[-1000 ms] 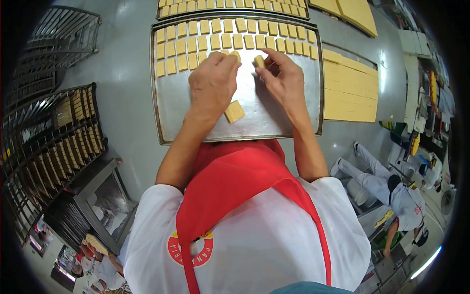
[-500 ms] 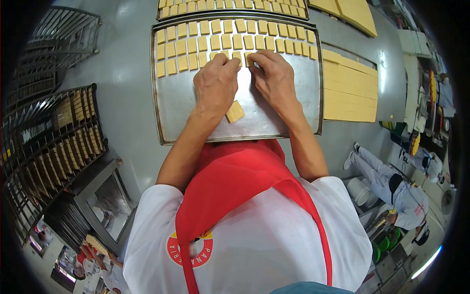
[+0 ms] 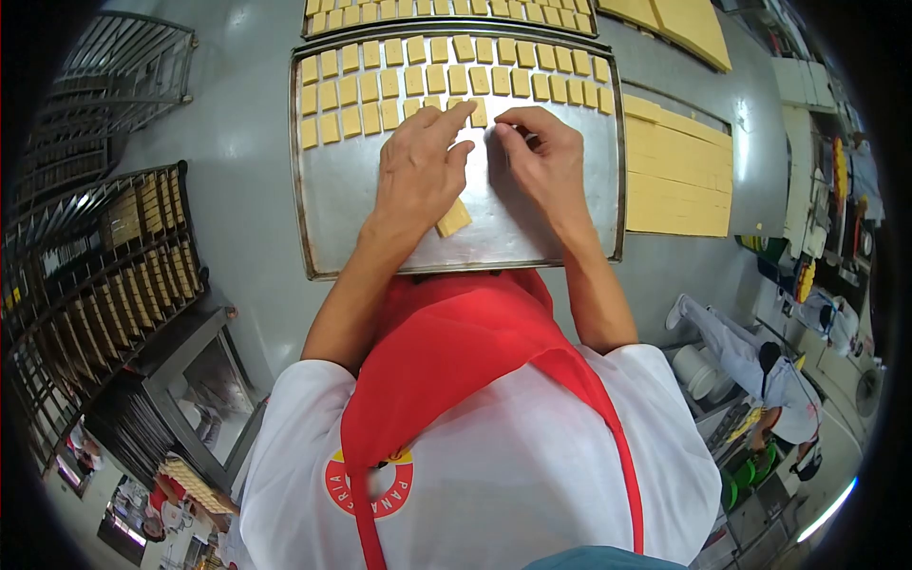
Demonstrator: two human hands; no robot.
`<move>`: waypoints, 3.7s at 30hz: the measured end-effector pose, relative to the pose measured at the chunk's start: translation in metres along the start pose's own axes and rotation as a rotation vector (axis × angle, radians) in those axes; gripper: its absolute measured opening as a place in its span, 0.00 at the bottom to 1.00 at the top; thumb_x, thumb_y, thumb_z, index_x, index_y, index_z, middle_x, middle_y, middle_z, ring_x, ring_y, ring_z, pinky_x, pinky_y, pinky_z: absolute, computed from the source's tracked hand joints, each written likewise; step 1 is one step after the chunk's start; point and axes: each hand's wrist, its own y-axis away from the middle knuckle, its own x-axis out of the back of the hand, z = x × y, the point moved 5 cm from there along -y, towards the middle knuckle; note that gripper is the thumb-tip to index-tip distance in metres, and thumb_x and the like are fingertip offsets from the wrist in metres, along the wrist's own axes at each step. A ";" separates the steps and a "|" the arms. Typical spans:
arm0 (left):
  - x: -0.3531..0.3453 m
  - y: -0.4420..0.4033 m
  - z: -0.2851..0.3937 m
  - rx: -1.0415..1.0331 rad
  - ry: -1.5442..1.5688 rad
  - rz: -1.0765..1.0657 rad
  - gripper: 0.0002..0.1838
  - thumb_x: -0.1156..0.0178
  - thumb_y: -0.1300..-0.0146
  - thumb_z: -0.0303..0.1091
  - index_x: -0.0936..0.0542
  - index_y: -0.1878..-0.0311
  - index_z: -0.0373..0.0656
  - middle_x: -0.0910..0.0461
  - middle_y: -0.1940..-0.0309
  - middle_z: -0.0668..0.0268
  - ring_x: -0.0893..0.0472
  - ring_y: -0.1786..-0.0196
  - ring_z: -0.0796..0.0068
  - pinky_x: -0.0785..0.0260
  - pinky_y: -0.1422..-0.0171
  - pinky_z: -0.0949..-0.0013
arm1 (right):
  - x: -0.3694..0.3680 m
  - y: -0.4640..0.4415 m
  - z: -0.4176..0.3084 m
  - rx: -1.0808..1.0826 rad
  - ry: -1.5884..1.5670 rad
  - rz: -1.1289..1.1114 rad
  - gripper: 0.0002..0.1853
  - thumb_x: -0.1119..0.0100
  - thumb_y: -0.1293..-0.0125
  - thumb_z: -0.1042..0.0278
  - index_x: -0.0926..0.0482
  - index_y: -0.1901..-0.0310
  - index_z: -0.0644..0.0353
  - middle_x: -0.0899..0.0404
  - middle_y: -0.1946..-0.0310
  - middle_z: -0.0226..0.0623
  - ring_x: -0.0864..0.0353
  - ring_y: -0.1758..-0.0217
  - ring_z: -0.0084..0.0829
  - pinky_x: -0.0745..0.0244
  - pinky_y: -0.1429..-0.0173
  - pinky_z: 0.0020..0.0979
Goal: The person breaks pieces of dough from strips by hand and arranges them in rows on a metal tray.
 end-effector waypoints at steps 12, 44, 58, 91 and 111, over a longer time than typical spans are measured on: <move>-0.009 -0.004 0.027 -0.014 0.294 0.020 0.23 0.24 0.38 0.33 0.14 0.40 0.40 0.09 0.51 0.56 0.10 0.55 0.63 0.19 0.48 0.65 | -0.001 0.012 0.025 -0.576 -1.032 -0.276 0.10 0.26 0.31 0.70 0.16 0.55 0.66 0.12 0.64 0.39 0.10 0.60 0.29 0.12 0.56 0.30; -0.026 -0.008 0.020 -0.019 -0.126 0.013 0.11 0.27 0.35 0.36 0.10 0.51 0.46 0.16 0.63 0.63 0.14 0.61 0.58 0.22 0.57 0.57 | 0.028 0.001 -0.006 0.325 0.387 0.038 0.15 0.27 0.41 0.73 0.13 0.52 0.58 0.13 0.53 0.40 0.15 0.51 0.46 0.20 0.46 0.43; 0.048 0.041 -0.037 0.313 0.262 -0.082 0.19 0.26 0.35 0.34 0.12 0.43 0.37 0.11 0.61 0.60 0.16 0.65 0.69 0.22 0.57 0.66 | -0.028 0.057 -0.051 0.218 0.311 -0.459 0.25 0.27 0.43 0.73 0.17 0.41 0.55 0.18 0.55 0.42 0.15 0.55 0.47 0.19 0.51 0.44; -0.102 0.022 0.081 0.587 0.960 -0.199 0.10 0.27 0.30 0.34 0.12 0.56 0.35 0.19 0.72 0.73 0.27 0.72 0.86 0.37 0.68 0.79 | 0.101 0.050 0.055 -0.032 -0.536 -0.114 0.19 0.30 0.37 0.85 0.13 0.44 0.65 0.11 0.47 0.36 0.12 0.45 0.27 0.16 0.39 0.29; -0.087 -0.005 0.064 0.000 -0.262 0.038 0.06 0.30 0.33 0.34 0.10 0.55 0.49 0.17 0.65 0.65 0.14 0.63 0.59 0.22 0.59 0.57 | 0.082 0.000 0.036 0.409 0.374 -0.061 0.14 0.29 0.39 0.75 0.13 0.50 0.59 0.14 0.53 0.41 0.18 0.50 0.48 0.21 0.45 0.44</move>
